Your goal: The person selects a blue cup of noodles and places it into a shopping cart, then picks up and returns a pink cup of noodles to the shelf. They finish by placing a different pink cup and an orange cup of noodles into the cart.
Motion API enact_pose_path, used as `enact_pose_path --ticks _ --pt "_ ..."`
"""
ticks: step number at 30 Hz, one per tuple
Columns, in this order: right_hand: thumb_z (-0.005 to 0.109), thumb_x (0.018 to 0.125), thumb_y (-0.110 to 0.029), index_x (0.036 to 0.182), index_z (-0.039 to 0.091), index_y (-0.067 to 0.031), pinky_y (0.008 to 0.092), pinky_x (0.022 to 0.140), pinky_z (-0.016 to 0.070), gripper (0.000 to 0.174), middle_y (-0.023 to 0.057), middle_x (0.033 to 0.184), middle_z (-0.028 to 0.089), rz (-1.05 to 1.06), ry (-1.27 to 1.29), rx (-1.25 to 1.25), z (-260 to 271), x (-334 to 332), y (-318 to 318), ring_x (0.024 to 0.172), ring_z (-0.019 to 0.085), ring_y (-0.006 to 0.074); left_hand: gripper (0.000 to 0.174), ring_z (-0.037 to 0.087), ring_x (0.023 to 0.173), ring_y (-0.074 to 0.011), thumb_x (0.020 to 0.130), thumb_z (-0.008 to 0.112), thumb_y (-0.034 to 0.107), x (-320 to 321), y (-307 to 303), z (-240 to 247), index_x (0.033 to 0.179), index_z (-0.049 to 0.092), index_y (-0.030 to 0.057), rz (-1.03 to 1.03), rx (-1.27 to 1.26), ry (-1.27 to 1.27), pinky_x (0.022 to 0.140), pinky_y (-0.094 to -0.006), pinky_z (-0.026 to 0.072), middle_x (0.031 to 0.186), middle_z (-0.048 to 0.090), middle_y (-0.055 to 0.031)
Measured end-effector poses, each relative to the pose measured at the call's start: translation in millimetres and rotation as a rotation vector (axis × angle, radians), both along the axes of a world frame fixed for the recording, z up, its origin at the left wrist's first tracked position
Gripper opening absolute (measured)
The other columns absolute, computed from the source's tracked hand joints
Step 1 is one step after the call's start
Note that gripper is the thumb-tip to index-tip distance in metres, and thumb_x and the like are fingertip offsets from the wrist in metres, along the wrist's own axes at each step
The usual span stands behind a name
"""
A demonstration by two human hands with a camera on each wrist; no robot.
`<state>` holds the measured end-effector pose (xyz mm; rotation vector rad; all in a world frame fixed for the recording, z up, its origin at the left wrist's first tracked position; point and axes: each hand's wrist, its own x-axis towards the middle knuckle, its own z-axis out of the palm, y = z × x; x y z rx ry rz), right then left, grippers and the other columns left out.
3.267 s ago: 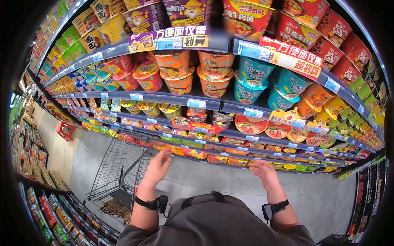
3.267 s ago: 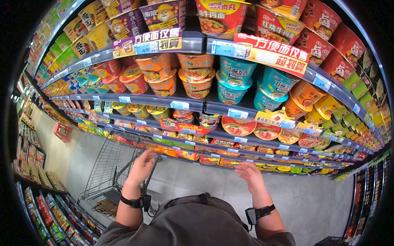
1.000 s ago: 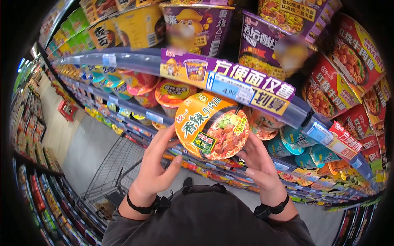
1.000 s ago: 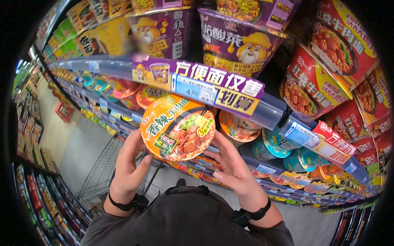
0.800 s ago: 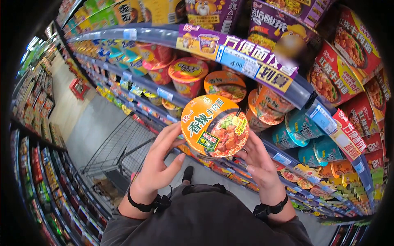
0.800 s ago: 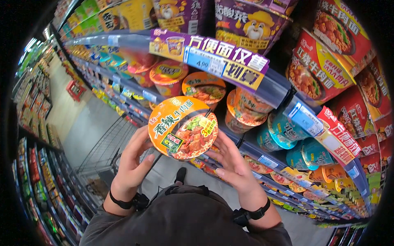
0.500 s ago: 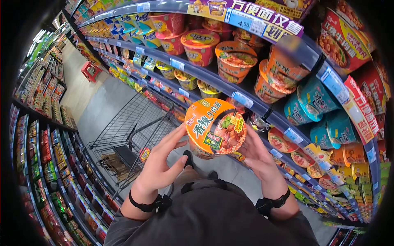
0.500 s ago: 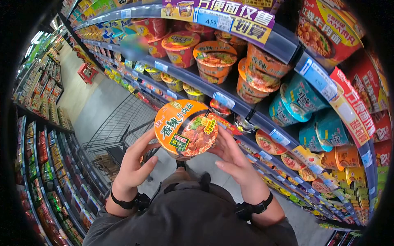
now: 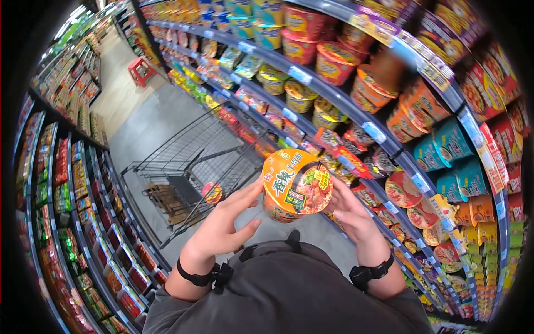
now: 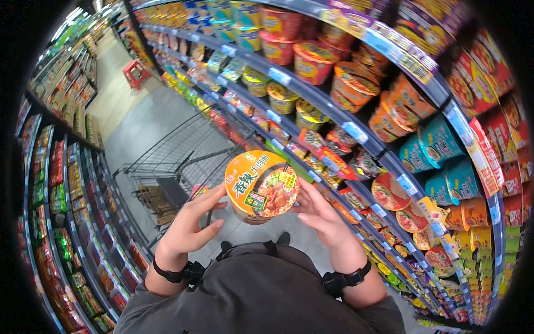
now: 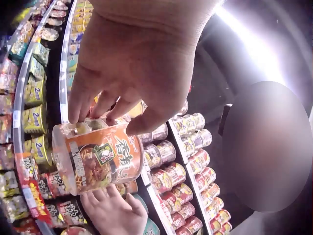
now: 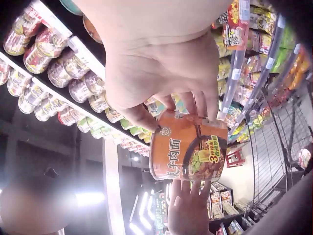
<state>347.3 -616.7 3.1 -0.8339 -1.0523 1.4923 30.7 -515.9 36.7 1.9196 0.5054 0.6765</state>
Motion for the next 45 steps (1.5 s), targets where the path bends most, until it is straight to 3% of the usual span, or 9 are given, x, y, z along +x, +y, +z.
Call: enact_pose_path --ticks 6,12,14,18,21,23,26,39,45 --pt "0.067 0.095 -0.021 0.166 0.013 -0.0016 0.0516 0.122 0.0305 0.092 0.0149 0.169 0.026 0.241 -0.032 -0.057 -2 -119 46 0.154 0.030 0.0300 0.075 0.052 0.140 -0.0346 0.088 0.068 0.000 -134 -6 -10 0.157 0.039 -0.0025 0.191 0.039 0.081 0.105 -0.0401 0.0492 0.163 0.040 -0.0214" --pt "0.066 0.097 -0.012 0.167 0.010 -0.0022 0.0482 0.126 0.0268 0.090 0.0143 0.169 0.026 0.525 -0.037 -0.105 -8 -226 82 0.153 0.033 0.0295 0.071 0.047 0.146 -0.0363 0.091 0.069 0.004 -256 -27 -28 0.155 0.040 -0.0039 0.359 -0.088 0.066 0.110 -0.0406 0.0471 0.160 0.042 -0.0259" --pt "0.066 0.098 -0.013 0.167 0.010 -0.0018 0.0484 0.126 0.0261 0.090 0.0153 0.169 0.027 0.597 0.010 -0.161 -13 -255 88 0.154 0.032 0.0299 0.076 0.049 0.143 -0.0340 0.090 0.064 -0.006 -287 -35 -37 0.160 0.039 0.0100 0.414 -0.064 0.042 0.112 -0.0440 0.0469 0.162 0.042 -0.0210" --pt "0.066 0.097 -0.014 0.166 0.011 0.0014 0.0456 0.125 0.0269 0.089 0.0163 0.167 0.030 0.617 -0.007 -0.205 -9 -306 101 0.153 0.034 0.0300 0.075 0.048 0.144 -0.0343 0.090 0.065 -0.003 -331 -47 -43 0.159 0.040 0.0075 0.461 -0.106 0.019 0.113 -0.0446 0.0461 0.161 0.042 -0.0213" --pt "0.067 0.096 -0.017 0.165 0.013 0.0020 0.0447 0.125 0.0283 0.090 0.0163 0.167 0.031 0.611 -0.046 -0.210 -8 -329 106 0.153 0.035 0.0287 0.073 0.046 0.146 -0.0349 0.090 0.065 -0.002 -349 -52 -47 0.159 0.040 0.0054 0.478 -0.142 0.023 0.114 -0.0451 0.0455 0.161 0.043 -0.0210" --pt "0.066 0.096 -0.018 0.165 0.014 0.0019 0.0449 0.124 0.0288 0.090 0.0161 0.167 0.030 0.617 -0.060 -0.214 -9 -337 111 0.153 0.034 0.0283 0.072 0.049 0.144 -0.0337 0.091 0.067 0.005 -357 -53 -57 0.156 0.040 -0.0027 0.485 -0.110 0.002 0.112 -0.0390 0.0457 0.161 0.042 -0.0236" --pt "0.066 0.095 -0.019 0.165 0.015 0.0016 0.0459 0.124 0.0295 0.090 0.0158 0.168 0.029 0.614 -0.099 -0.240 -12 -344 116 0.154 0.032 0.0282 0.073 0.044 0.147 -0.0348 0.090 0.065 0.000 -363 -48 -67 0.158 0.041 0.0047 0.467 -0.159 -0.032 0.115 -0.0440 0.0448 0.161 0.043 -0.0208" --pt "0.064 0.095 -0.014 0.166 0.013 0.0008 0.0458 0.127 0.0220 0.089 0.0145 0.171 0.022 0.606 -0.003 -0.331 -48 -361 202 0.157 0.025 0.0292 0.069 0.044 0.148 -0.0346 0.093 0.067 0.008 -371 27 -94 0.157 0.041 0.0001 0.525 -0.213 0.044 0.120 -0.0421 0.0387 0.159 0.045 -0.0235" --pt "0.061 0.097 -0.014 0.166 0.018 -0.0050 0.0441 0.125 0.0240 0.082 0.0092 0.170 0.024 0.564 0.077 -0.485 -98 -366 272 0.156 0.026 0.0254 0.060 0.058 0.134 -0.0245 0.106 0.057 0.016 -354 95 -143 0.159 0.035 0.0001 0.670 -0.633 -0.234 0.111 -0.0361 0.0452 0.146 0.059 -0.0170"
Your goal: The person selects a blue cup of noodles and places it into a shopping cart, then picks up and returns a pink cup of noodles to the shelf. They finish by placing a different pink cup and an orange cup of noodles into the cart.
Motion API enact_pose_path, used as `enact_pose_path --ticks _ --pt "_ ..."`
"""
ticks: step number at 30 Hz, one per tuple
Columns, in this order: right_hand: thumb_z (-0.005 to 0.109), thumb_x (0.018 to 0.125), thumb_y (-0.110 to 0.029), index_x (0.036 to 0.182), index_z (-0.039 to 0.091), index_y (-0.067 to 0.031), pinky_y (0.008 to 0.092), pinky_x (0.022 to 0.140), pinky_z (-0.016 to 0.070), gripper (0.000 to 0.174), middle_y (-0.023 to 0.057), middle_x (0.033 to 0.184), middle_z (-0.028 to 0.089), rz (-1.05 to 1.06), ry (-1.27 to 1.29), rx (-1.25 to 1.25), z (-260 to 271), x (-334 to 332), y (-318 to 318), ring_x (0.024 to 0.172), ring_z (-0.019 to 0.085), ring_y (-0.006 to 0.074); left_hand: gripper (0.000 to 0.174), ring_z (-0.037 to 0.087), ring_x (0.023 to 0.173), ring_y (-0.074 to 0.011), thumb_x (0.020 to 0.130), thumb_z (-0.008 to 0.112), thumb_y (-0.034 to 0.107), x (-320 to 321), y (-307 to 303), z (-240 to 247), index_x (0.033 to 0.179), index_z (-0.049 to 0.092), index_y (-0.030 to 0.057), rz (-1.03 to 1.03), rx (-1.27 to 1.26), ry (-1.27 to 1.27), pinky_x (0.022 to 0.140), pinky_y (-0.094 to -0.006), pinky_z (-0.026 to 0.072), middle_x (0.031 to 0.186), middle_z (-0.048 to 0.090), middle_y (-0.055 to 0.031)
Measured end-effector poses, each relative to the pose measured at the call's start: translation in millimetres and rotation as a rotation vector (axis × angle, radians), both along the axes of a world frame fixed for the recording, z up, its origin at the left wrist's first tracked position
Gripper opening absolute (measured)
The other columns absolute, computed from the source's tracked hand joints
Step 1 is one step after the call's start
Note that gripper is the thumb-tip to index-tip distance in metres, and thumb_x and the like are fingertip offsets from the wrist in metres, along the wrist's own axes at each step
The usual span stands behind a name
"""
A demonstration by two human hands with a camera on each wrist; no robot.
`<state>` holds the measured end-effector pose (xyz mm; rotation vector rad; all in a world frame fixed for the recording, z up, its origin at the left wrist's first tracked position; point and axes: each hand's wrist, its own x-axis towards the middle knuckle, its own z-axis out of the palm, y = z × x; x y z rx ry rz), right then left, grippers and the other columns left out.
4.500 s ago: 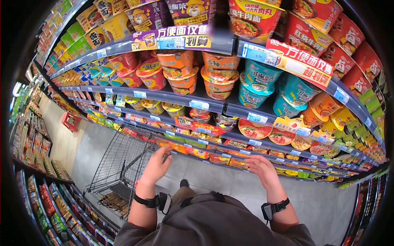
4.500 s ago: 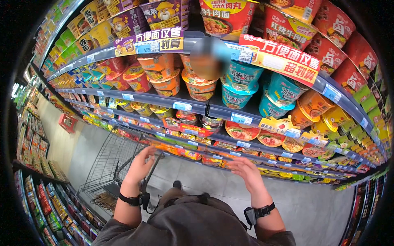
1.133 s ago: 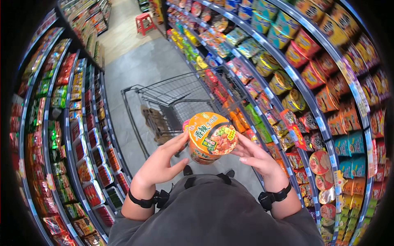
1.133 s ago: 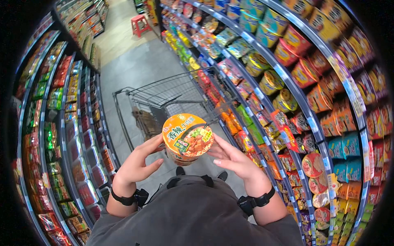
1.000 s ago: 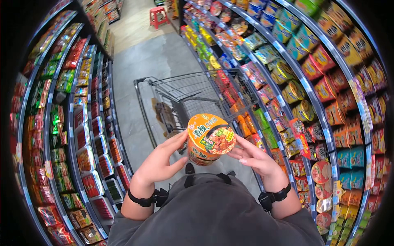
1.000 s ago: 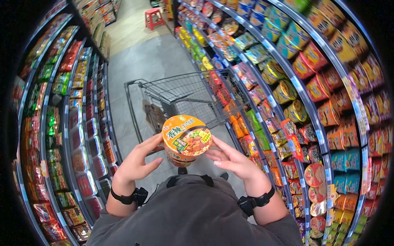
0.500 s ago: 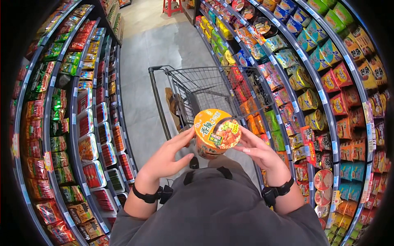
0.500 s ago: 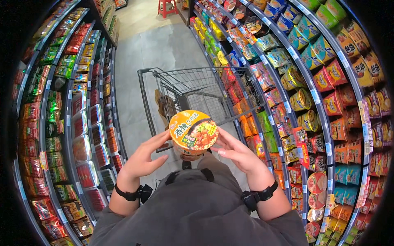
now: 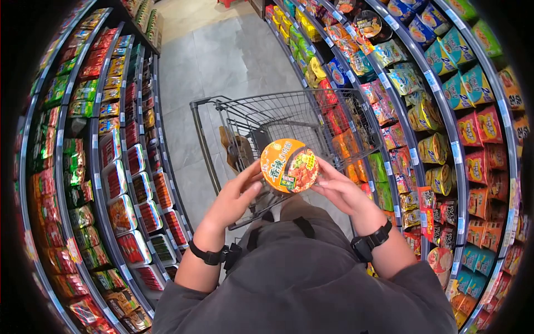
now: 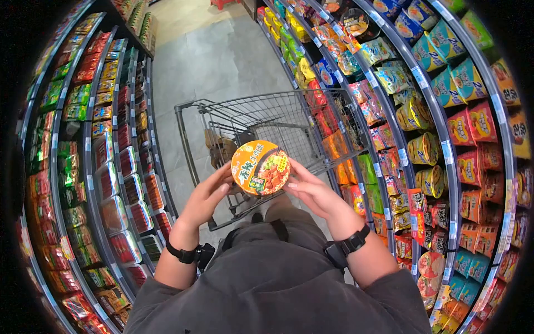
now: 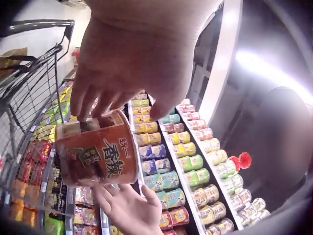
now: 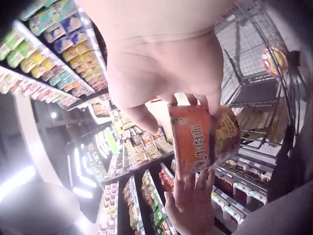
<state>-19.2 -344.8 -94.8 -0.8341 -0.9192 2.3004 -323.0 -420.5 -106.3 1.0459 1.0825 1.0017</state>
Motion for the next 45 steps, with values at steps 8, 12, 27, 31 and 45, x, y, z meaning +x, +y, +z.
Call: enact_pose_path --ticks 8,12,27,31,45 --pt "0.057 0.100 -0.011 0.165 0.022 -0.0091 0.0427 0.121 0.0304 0.074 0.0067 0.166 0.031 -0.011 -0.141 -0.319 -107 6 65 0.149 0.036 0.0213 0.056 0.065 0.098 -0.0140 0.109 0.055 0.031 28 88 -126 0.153 0.045 -0.0030 0.090 -0.384 0.146 0.090 -0.0299 0.0528 0.102 0.067 -0.0071" --pt "0.056 0.100 -0.009 0.164 0.027 -0.0096 0.0392 0.118 0.0350 0.071 0.0076 0.160 0.038 -0.008 -0.237 -0.470 -168 3 85 0.145 0.041 0.0198 0.058 0.070 0.103 -0.0263 0.105 0.060 0.036 52 101 -220 0.145 0.052 -0.0049 0.016 -0.417 0.307 0.093 -0.0356 0.0536 0.112 0.072 -0.0196" --pt "0.062 0.090 -0.020 0.163 0.036 -0.0193 0.0417 0.105 0.0432 0.077 0.0181 0.151 0.049 0.106 -0.498 -0.598 -364 13 92 0.134 0.052 0.0269 0.055 0.068 0.119 -0.0357 0.100 0.063 0.030 114 126 -341 0.141 0.052 -0.0054 -0.144 -0.719 0.624 0.101 -0.0404 0.0509 0.124 0.070 -0.0253" --pt "0.063 0.089 -0.021 0.163 0.036 -0.0181 0.0388 0.108 0.0422 0.078 0.0196 0.154 0.047 0.109 -0.554 -0.587 -368 12 95 0.137 0.050 0.0289 0.056 0.066 0.120 -0.0404 0.097 0.065 0.029 118 131 -359 0.138 0.052 -0.0078 -0.170 -0.707 0.647 0.102 -0.0424 0.0508 0.124 0.068 -0.0287" --pt "0.059 0.088 -0.008 0.156 0.045 -0.0130 0.0345 0.099 0.0511 0.069 0.0174 0.140 0.058 -0.017 -0.535 -0.482 -345 1 107 0.123 0.062 0.0263 0.070 0.058 0.129 -0.0459 0.095 0.064 0.028 127 133 -358 0.149 0.039 -0.0094 -0.108 -0.711 0.673 0.110 -0.0465 0.0462 0.138 0.057 -0.0356"
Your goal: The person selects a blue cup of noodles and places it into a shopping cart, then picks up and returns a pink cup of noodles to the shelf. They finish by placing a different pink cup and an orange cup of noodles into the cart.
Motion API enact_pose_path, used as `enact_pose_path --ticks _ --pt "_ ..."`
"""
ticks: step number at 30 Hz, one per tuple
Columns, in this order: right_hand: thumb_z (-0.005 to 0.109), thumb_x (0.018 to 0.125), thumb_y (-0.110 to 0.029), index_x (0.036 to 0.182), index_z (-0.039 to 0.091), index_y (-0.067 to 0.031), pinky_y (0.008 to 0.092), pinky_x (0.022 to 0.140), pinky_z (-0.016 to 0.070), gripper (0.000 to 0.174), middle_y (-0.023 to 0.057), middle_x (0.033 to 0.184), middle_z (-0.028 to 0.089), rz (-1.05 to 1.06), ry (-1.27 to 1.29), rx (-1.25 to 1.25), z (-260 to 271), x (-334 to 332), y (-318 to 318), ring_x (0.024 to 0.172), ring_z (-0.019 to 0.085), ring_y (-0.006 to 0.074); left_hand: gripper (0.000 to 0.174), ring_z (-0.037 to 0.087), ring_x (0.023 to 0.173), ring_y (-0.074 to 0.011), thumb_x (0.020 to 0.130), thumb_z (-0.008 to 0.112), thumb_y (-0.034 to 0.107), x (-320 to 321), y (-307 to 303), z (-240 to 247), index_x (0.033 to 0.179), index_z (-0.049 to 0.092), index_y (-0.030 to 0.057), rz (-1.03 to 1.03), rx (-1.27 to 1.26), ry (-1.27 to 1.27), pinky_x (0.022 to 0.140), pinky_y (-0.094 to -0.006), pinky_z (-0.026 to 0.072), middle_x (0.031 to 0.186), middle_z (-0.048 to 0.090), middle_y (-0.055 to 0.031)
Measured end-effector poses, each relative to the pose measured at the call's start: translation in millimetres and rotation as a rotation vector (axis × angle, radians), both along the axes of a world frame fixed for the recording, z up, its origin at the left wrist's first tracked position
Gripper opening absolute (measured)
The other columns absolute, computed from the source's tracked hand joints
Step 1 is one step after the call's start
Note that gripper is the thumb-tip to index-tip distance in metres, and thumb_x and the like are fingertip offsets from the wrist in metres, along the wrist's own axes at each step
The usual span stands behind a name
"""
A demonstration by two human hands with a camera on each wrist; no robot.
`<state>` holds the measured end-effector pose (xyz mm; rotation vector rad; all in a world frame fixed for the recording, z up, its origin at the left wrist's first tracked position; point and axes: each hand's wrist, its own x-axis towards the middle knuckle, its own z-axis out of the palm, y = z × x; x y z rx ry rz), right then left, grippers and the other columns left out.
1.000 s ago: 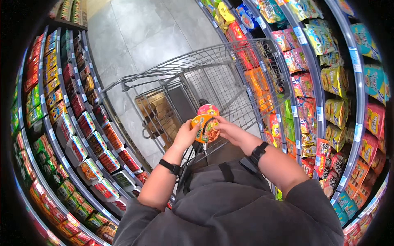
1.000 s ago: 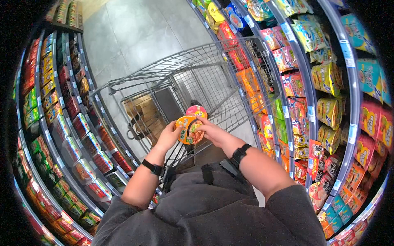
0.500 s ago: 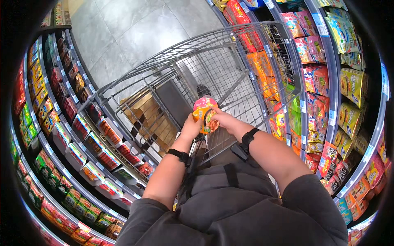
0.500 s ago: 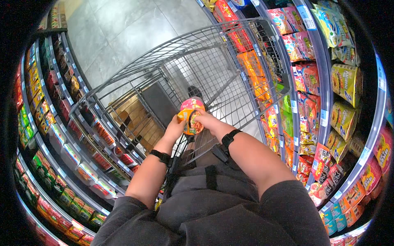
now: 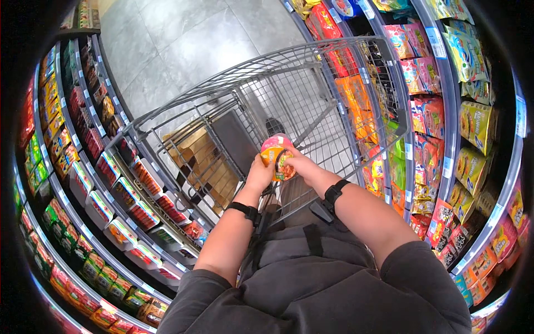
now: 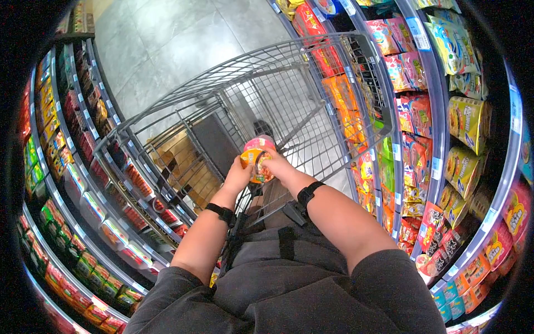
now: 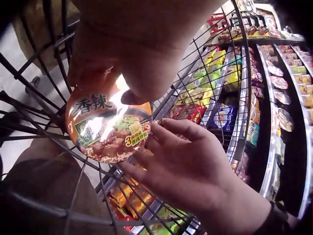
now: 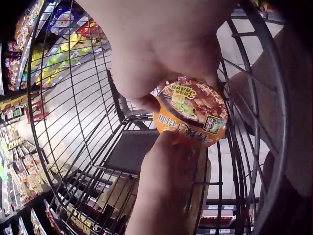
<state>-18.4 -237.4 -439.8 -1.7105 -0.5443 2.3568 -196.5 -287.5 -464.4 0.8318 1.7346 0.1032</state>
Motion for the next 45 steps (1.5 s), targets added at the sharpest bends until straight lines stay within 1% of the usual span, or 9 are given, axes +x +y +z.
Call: enact_pose_path --ticks 10,12,14,19,22,25,32,38,45 --pt "0.057 0.093 -0.009 0.150 0.047 -0.0033 0.0361 0.095 0.0541 0.059 0.0150 0.134 0.064 -0.101 -0.012 -0.043 19 -12 15 0.116 0.066 0.0245 0.070 0.044 0.144 -0.0408 0.093 0.066 0.024 -14 -1 33 0.150 0.042 -0.0093 -0.010 0.178 0.112 0.118 -0.0420 0.0390 0.151 0.046 -0.0331" --pt "0.056 0.095 -0.009 0.149 0.048 -0.0036 0.0363 0.092 0.0558 0.054 0.0144 0.130 0.067 -0.023 -0.051 -0.020 52 -9 24 0.111 0.069 0.0254 0.066 0.049 0.141 -0.0396 0.093 0.064 0.024 -24 0 54 0.149 0.046 -0.0062 0.002 0.231 0.130 0.116 -0.0419 0.0415 0.149 0.050 -0.0296" --pt "0.062 0.094 -0.015 0.151 0.044 0.0001 0.0409 0.108 0.0460 0.061 0.0158 0.136 0.061 -0.011 -0.129 -0.052 77 -12 29 0.134 0.055 0.0265 0.060 0.055 0.135 -0.0382 0.094 0.063 0.025 -39 1 72 0.147 0.051 -0.0020 0.033 0.206 0.042 0.114 -0.0421 0.0441 0.144 0.057 -0.0267" --pt "0.059 0.100 -0.019 0.143 0.052 -0.0018 0.0388 0.105 0.0474 0.047 0.0115 0.141 0.061 0.071 -0.106 0.055 93 -6 23 0.128 0.058 0.0216 0.039 0.063 0.122 -0.0199 0.102 0.060 0.015 -72 -17 138 0.139 0.059 0.0001 0.213 0.356 -0.192 0.105 -0.0326 0.0485 0.133 0.067 -0.0125" --pt "0.053 0.102 -0.015 0.140 0.054 -0.0006 0.0397 0.105 0.0485 0.041 0.0119 0.139 0.063 -0.014 -0.067 0.084 113 8 12 0.126 0.060 0.0237 0.040 0.065 0.122 -0.0251 0.101 0.059 0.010 -93 -36 184 0.139 0.057 -0.0003 0.321 0.420 -0.256 0.105 -0.0348 0.0499 0.133 0.067 -0.0183" --pt "0.051 0.103 -0.016 0.138 0.056 -0.0032 0.0382 0.097 0.0535 0.038 0.0153 0.133 0.066 0.000 0.020 0.164 150 18 1 0.119 0.066 0.0268 0.036 0.066 0.117 -0.0221 0.101 0.060 0.009 -117 -64 213 0.136 0.060 0.0019 0.316 0.586 -0.139 0.100 -0.0345 0.0515 0.127 0.068 -0.0152" --pt "0.049 0.102 -0.012 0.133 0.057 -0.0007 0.0394 0.097 0.0552 0.034 0.0185 0.130 0.068 -0.049 0.110 0.341 235 41 -55 0.121 0.067 0.0295 0.031 0.068 0.114 -0.0213 0.102 0.058 0.007 -171 -136 258 0.132 0.062 0.0017 0.376 0.782 -0.044 0.097 -0.0336 0.0518 0.126 0.069 -0.0111" --pt "0.046 0.101 -0.009 0.130 0.058 -0.0017 0.0393 0.094 0.0562 0.032 0.0186 0.127 0.068 -0.165 0.059 0.371 267 64 -140 0.117 0.068 0.0298 0.029 0.068 0.098 -0.0177 0.101 0.056 0.005 -194 -185 257 0.130 0.061 -0.0002 0.328 0.857 -0.151 0.088 -0.0304 0.0534 0.119 0.071 -0.0104" --pt "0.050 0.102 -0.010 0.123 0.061 -0.0021 0.0386 0.090 0.0572 0.025 0.0161 0.118 0.071 -0.309 -0.055 0.350 282 99 -231 0.108 0.071 0.0284 0.030 0.070 0.105 -0.0195 0.101 0.056 0.007 -182 -198 253 0.130 0.062 0.0006 0.191 0.783 -0.244 0.090 -0.0318 0.0533 0.119 0.072 -0.0119"
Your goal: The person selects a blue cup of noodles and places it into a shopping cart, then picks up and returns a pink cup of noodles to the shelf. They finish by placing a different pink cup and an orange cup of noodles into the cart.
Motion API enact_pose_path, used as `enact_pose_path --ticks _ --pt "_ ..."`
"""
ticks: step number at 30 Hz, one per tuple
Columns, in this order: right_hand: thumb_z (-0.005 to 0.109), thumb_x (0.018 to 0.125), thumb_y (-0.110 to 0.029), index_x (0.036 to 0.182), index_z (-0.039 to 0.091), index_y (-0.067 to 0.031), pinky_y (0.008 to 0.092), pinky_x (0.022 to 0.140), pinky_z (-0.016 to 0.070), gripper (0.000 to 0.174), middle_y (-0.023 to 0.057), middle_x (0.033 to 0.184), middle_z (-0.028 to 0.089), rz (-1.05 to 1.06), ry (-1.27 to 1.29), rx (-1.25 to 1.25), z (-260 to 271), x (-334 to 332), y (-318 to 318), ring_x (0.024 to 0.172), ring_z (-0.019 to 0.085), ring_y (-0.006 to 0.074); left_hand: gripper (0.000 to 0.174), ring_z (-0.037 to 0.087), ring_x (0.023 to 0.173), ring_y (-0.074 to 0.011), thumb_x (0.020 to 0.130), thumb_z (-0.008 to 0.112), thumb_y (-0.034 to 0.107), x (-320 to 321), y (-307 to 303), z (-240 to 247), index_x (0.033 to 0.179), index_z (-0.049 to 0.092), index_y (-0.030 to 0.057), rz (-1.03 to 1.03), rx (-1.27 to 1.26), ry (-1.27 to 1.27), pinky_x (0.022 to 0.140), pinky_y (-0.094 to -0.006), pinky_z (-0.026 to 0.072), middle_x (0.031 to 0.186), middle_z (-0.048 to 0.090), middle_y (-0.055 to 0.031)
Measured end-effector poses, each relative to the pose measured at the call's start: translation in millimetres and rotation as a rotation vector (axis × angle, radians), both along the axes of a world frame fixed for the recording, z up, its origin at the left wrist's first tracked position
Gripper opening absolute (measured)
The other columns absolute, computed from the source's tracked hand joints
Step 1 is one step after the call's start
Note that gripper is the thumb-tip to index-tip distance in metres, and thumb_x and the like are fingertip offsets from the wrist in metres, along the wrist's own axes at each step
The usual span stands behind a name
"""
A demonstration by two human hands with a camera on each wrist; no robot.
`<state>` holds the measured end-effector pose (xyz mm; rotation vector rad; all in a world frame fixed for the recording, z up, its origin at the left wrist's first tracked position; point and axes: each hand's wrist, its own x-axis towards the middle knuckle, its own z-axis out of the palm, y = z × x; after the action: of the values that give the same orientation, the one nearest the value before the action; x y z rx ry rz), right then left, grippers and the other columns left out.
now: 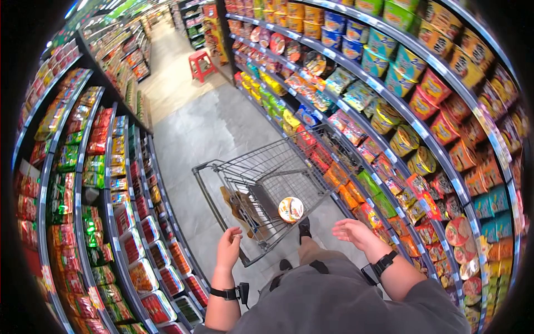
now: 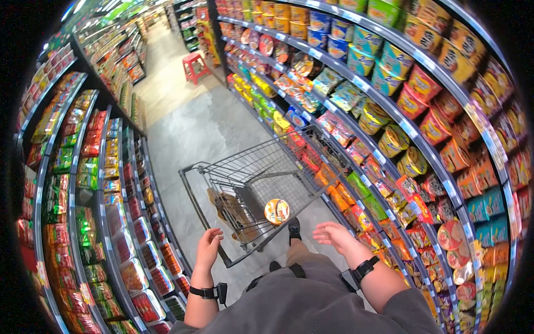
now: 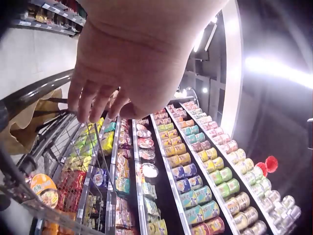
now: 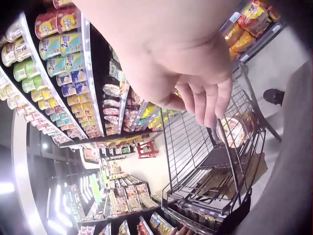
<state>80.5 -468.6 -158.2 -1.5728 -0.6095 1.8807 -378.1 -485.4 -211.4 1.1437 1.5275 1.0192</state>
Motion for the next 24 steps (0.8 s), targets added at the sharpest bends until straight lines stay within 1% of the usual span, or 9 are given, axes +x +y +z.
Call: enact_pose_path --ticks 1,5,9,10,16,19,21,22,24 --pt "0.050 0.102 -0.010 0.123 0.061 -0.0021 0.0386 0.090 0.0572 0.025 0.0161 0.118 0.071 -0.020 -0.004 0.007 5 5 -8 0.108 0.071 0.0284 0.030 0.070 0.107 -0.0203 0.101 0.058 0.008 4 1 0 0.130 0.062 0.0012 -0.025 -0.013 -0.001 0.093 -0.0329 0.0537 0.120 0.072 -0.0125" --pt "0.049 0.102 -0.010 0.123 0.062 -0.0024 0.0382 0.090 0.0563 0.026 0.0156 0.119 0.071 -0.096 -0.003 0.072 16 26 -36 0.110 0.070 0.0273 0.031 0.069 0.107 -0.0193 0.100 0.057 0.008 30 8 24 0.131 0.061 0.0014 -0.150 -0.024 0.045 0.090 -0.0329 0.0527 0.120 0.071 -0.0104" --pt "0.049 0.102 -0.012 0.124 0.063 -0.0028 0.0372 0.090 0.0555 0.027 0.0144 0.119 0.070 -0.175 -0.016 0.109 22 42 -56 0.110 0.069 0.0255 0.032 0.068 0.110 -0.0193 0.102 0.056 0.008 49 20 31 0.133 0.060 0.0021 -0.262 0.009 0.077 0.093 -0.0331 0.0531 0.122 0.071 -0.0111" --pt "0.049 0.102 -0.012 0.124 0.063 -0.0028 0.0372 0.090 0.0555 0.027 0.0144 0.119 0.070 -0.199 -0.013 0.117 24 46 -62 0.110 0.069 0.0255 0.030 0.068 0.103 -0.0165 0.102 0.060 0.010 54 23 33 0.131 0.062 0.0032 -0.262 0.042 0.072 0.090 -0.0315 0.0536 0.117 0.072 -0.0094" --pt "0.052 0.104 -0.013 0.122 0.063 -0.0041 0.0375 0.091 0.0556 0.023 0.0141 0.121 0.070 -0.306 -0.037 0.177 36 83 -108 0.111 0.069 0.0259 0.031 0.067 0.101 -0.0162 0.100 0.061 0.009 101 44 46 0.131 0.062 0.0031 -0.398 0.075 0.105 0.089 -0.0312 0.0533 0.114 0.072 -0.0086" --pt "0.053 0.104 -0.015 0.123 0.062 -0.0039 0.0376 0.092 0.0555 0.024 0.0142 0.120 0.070 -0.355 -0.072 0.192 35 115 -143 0.111 0.070 0.0262 0.031 0.067 0.100 -0.0162 0.100 0.062 0.007 149 54 55 0.130 0.063 0.0029 -0.463 0.064 0.120 0.089 -0.0308 0.0533 0.113 0.072 -0.0087" --pt "0.055 0.104 -0.016 0.123 0.063 -0.0043 0.0377 0.092 0.0556 0.024 0.0145 0.120 0.071 -0.457 -0.077 0.204 34 151 -184 0.111 0.070 0.0267 0.031 0.067 0.100 -0.0134 0.100 0.061 0.007 203 55 57 0.130 0.062 -0.0003 -0.574 0.098 0.074 0.090 -0.0281 0.0523 0.116 0.072 -0.0083" --pt "0.055 0.104 -0.016 0.123 0.063 -0.0043 0.0377 0.092 0.0556 0.024 0.0145 0.120 0.071 -0.483 -0.075 0.199 33 163 -199 0.111 0.070 0.0267 0.031 0.067 0.099 -0.0153 0.101 0.060 0.007 222 56 59 0.130 0.062 -0.0015 -0.605 0.073 0.133 0.089 -0.0301 0.0534 0.114 0.072 -0.0094" --pt "0.054 0.104 -0.016 0.124 0.063 -0.0054 0.0376 0.091 0.0556 0.024 0.0140 0.119 0.072 -0.617 -0.039 0.206 29 187 -231 0.109 0.071 0.0261 0.031 0.067 0.100 -0.0152 0.102 0.060 0.008 265 49 68 0.131 0.061 -0.0017 -0.688 0.076 0.139 0.090 -0.0296 0.0530 0.115 0.071 -0.0091"
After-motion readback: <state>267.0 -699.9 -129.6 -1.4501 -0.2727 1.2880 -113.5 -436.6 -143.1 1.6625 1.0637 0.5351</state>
